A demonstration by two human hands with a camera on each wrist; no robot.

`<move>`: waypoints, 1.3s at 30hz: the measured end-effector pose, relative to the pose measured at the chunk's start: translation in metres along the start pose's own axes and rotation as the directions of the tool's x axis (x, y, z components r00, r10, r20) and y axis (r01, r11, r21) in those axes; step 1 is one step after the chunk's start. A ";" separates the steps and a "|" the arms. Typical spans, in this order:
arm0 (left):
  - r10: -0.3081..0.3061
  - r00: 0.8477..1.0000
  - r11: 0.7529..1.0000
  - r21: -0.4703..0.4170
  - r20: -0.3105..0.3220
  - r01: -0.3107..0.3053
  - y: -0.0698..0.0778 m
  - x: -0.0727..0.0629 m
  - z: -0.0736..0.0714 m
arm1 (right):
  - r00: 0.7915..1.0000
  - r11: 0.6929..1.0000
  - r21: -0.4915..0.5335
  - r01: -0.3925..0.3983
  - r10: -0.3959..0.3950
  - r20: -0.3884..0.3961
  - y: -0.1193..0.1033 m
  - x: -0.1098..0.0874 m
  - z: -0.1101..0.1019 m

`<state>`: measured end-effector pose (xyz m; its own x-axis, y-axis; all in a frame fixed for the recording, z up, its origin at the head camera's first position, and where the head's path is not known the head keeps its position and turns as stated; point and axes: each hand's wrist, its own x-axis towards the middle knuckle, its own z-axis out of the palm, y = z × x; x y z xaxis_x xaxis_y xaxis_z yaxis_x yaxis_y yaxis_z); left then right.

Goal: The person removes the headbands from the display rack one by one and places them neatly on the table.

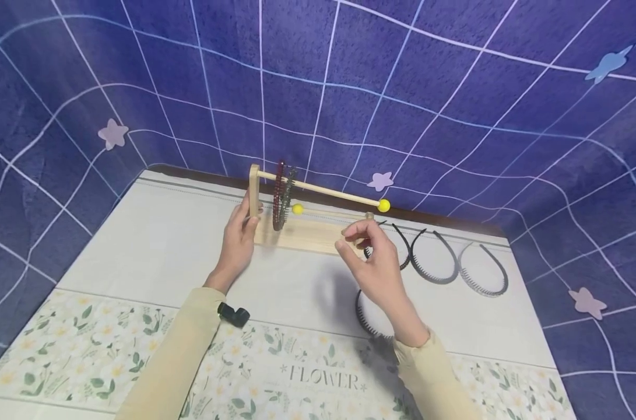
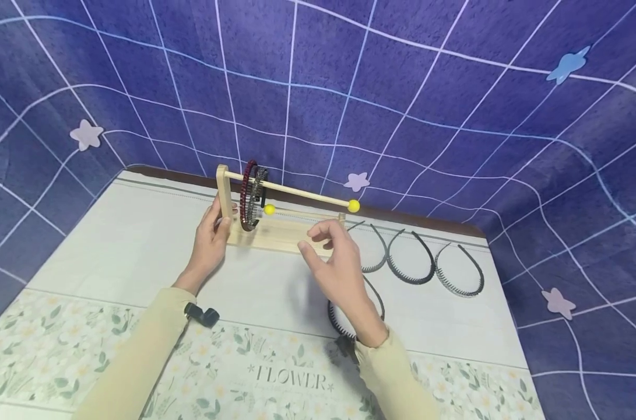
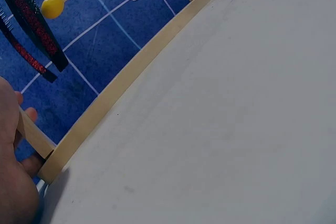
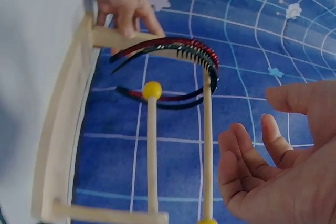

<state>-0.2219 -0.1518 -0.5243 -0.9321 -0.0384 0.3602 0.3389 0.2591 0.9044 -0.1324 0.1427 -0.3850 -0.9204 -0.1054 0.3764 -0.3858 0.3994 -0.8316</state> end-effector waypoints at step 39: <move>0.010 1.000 1.000 0.006 -0.007 -0.010 -0.002 -0.001 -0.001 | 0.994 0.968 0.226 -0.109 0.106 0.027 -0.002 0.046 0.088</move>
<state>-0.2214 -0.1531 -0.5269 -0.9276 -0.0423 0.3711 0.3477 0.2648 0.8994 -0.1791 0.0565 -0.4022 -0.9575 -0.0872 0.2748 -0.2868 0.1920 -0.9385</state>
